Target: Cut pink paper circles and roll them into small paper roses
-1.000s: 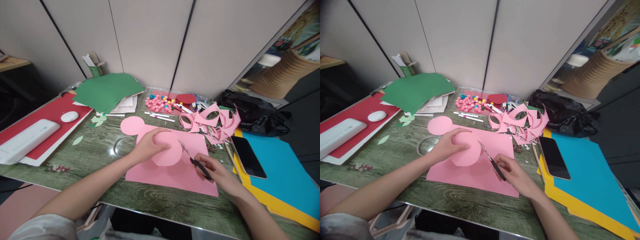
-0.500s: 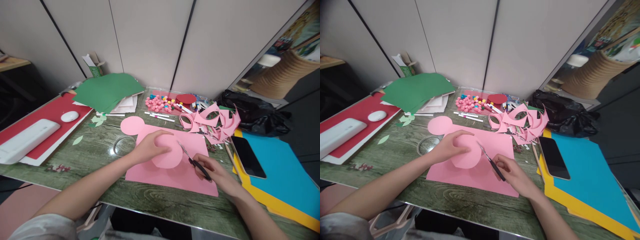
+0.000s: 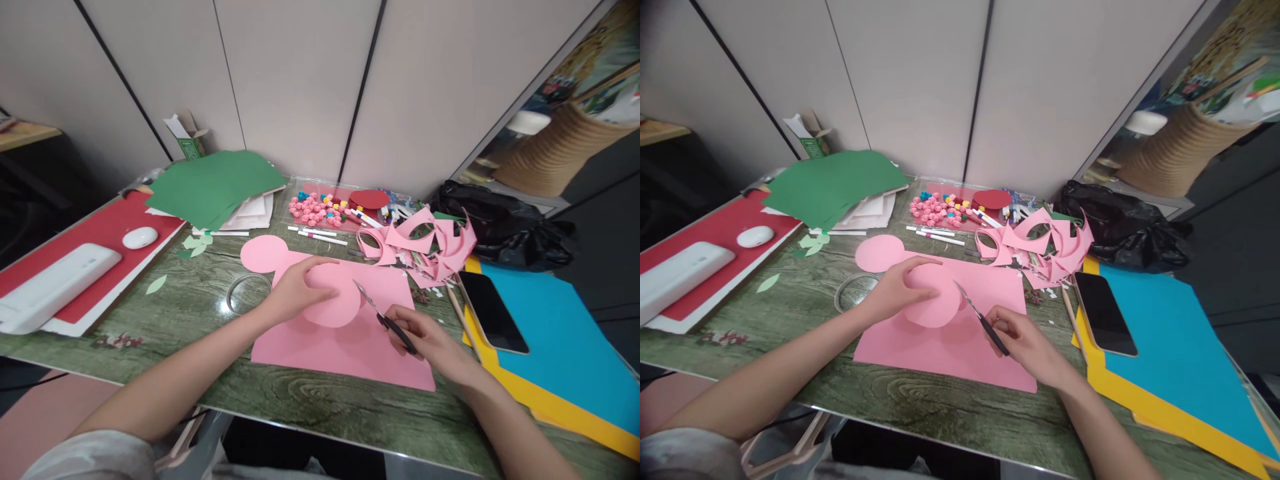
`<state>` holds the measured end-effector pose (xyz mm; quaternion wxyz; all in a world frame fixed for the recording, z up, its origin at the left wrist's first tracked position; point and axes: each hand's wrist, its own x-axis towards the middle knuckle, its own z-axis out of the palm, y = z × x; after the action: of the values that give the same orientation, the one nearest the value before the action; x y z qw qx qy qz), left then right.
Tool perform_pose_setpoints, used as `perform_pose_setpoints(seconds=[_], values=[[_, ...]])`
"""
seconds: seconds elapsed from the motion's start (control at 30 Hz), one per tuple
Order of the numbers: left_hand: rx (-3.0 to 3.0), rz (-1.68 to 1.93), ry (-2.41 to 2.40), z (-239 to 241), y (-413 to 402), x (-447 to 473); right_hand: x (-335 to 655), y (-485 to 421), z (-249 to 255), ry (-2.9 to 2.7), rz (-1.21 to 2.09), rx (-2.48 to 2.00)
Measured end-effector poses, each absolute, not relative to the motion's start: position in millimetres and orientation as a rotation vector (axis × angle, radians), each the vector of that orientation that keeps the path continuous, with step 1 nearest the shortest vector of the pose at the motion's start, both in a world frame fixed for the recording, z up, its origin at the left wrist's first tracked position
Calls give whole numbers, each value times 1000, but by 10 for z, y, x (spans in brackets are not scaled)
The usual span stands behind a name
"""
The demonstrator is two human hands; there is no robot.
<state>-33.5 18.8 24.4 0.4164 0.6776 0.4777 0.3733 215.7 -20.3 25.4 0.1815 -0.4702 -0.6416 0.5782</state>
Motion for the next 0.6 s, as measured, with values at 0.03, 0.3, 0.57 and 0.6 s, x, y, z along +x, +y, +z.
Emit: perform_pose_setpoints(seconds=[0.03, 0.3, 0.57, 0.6], values=[[1700, 941, 1205, 240, 191, -334, 2153, -198, 248, -1811, 1631, -1326], [1730, 928, 1218, 159, 232, -342, 2162, -158, 106, -1797, 1630, -1238], [1821, 821, 1163, 132, 244, -346, 2165, -107, 27, -1831, 1621, -1187], [1826, 814, 1152, 136, 246, -350, 2162, -103, 25, -1835, 1618, -1185]])
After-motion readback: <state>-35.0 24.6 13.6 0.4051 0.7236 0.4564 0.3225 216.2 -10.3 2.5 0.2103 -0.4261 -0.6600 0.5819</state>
